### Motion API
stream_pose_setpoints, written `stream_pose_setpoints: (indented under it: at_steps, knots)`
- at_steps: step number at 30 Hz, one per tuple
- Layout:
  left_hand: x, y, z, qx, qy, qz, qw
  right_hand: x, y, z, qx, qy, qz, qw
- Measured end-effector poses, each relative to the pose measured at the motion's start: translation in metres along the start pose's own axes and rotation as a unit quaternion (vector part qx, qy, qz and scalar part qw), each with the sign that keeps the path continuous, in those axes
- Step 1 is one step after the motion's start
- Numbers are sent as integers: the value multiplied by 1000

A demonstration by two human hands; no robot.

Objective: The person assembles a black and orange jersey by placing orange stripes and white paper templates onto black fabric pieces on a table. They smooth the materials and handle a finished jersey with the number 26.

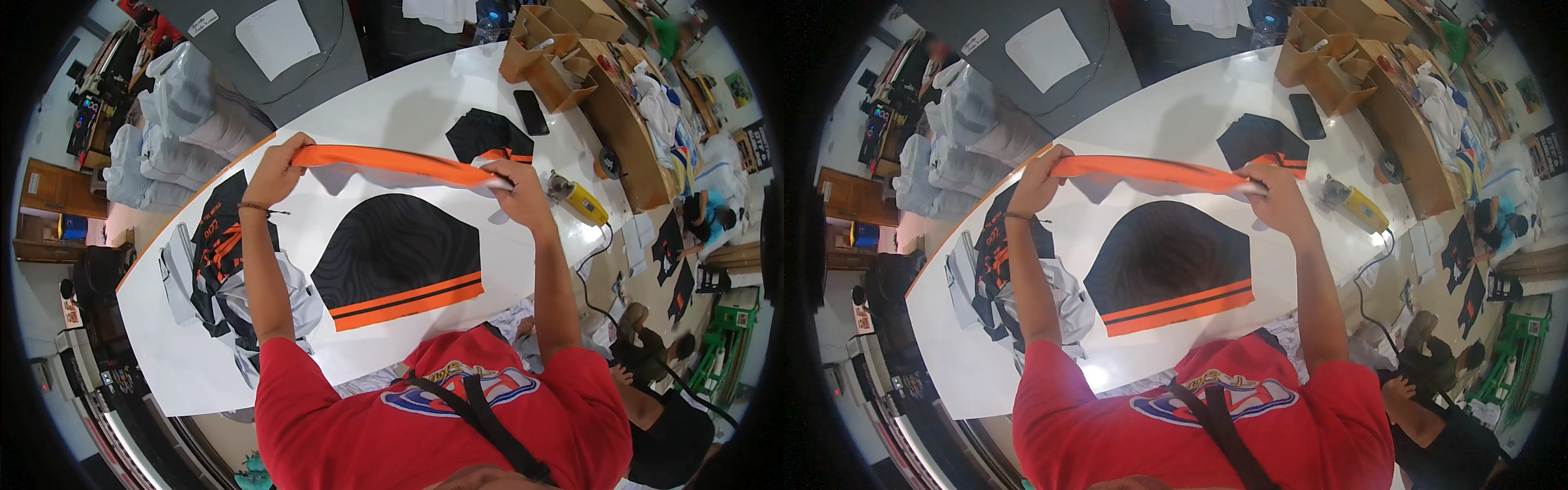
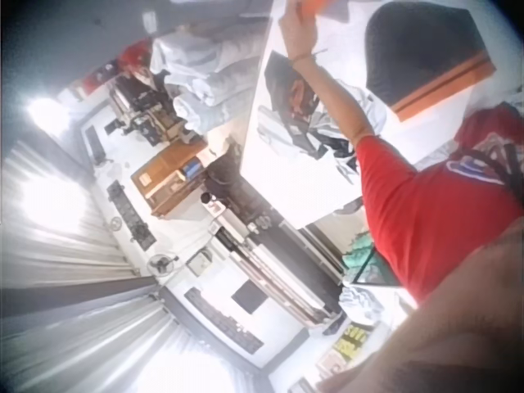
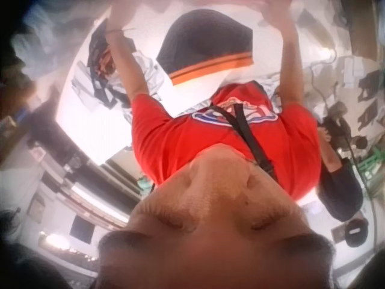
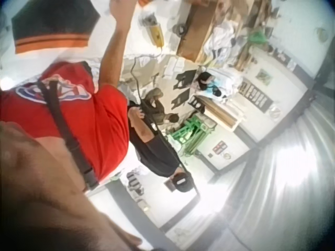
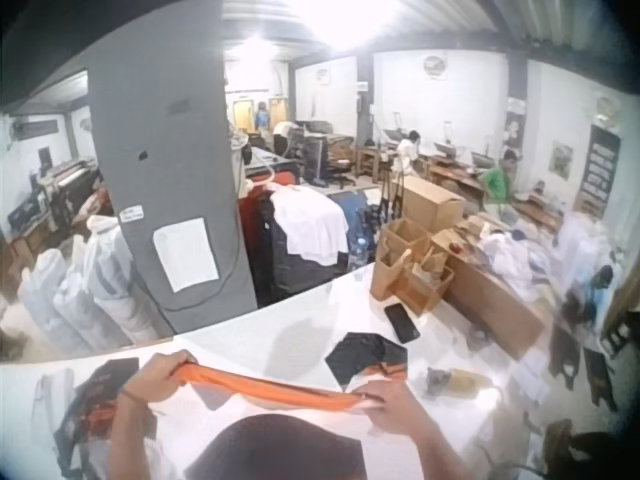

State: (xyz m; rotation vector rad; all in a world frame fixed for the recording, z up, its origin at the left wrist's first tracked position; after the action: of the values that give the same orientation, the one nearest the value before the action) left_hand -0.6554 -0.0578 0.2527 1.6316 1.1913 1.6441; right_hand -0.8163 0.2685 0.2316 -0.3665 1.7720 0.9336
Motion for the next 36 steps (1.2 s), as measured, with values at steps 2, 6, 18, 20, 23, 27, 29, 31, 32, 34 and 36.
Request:
stream_pose_setpoints:
  at_steps: [2, 6, 18, 20, 23, 27, 29, 31, 32, 34, 36]
  knots:
    - [-31, -1, -2, 2, 47, 50, 998, 5, -2, -20, 11, -11, 27, 1000]
    - [-123, -23, -15, 23, 181, 242, 953, 63, -14, -82, 20, -69, 185, 980]
    - [-184, -22, 103, 362, 165, 146, 906, 91, -82, -109, 94, 46, 111, 988]
    - [-212, -72, 113, 272, 206, 44, 939, 128, -102, -102, 58, 53, 141, 987]
    - [-233, -119, 126, 159, 248, -98, 951, 167, -95, -88, 81, 51, 139, 986]
    - [-214, -136, 124, 222, 251, -108, 936, 222, -3, -38, 265, 1, 187, 946]
    - [-175, -142, 107, 273, 215, -33, 937, 239, 37, -11, 308, -68, 259, 913]
    - [-134, -164, 87, 272, 180, -42, 944, 274, 55, 3, 281, -150, 334, 887]
    - [-113, -179, 76, 262, 190, -14, 946, 283, 63, 3, 262, -137, 293, 909]
    - [-68, -210, 43, 226, 177, 84, 954, 293, 79, -1, 224, -109, 212, 945]
    - [-19, -239, 14, 187, 150, 109, 965, 280, 86, -6, 237, -143, 103, 956]
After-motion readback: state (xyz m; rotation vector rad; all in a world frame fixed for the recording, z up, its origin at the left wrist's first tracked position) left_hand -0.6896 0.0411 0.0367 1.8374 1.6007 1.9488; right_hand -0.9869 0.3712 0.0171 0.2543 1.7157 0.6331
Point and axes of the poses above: each hand's wrist, its own z-axis away from the middle knuckle, its own y-axis out of the back of the hand, x = y × z, the point moved 10 cm from there along -z, towards the middle knuckle, and after that the axes turned 13 degrees about -z, right-handed, at the moved point
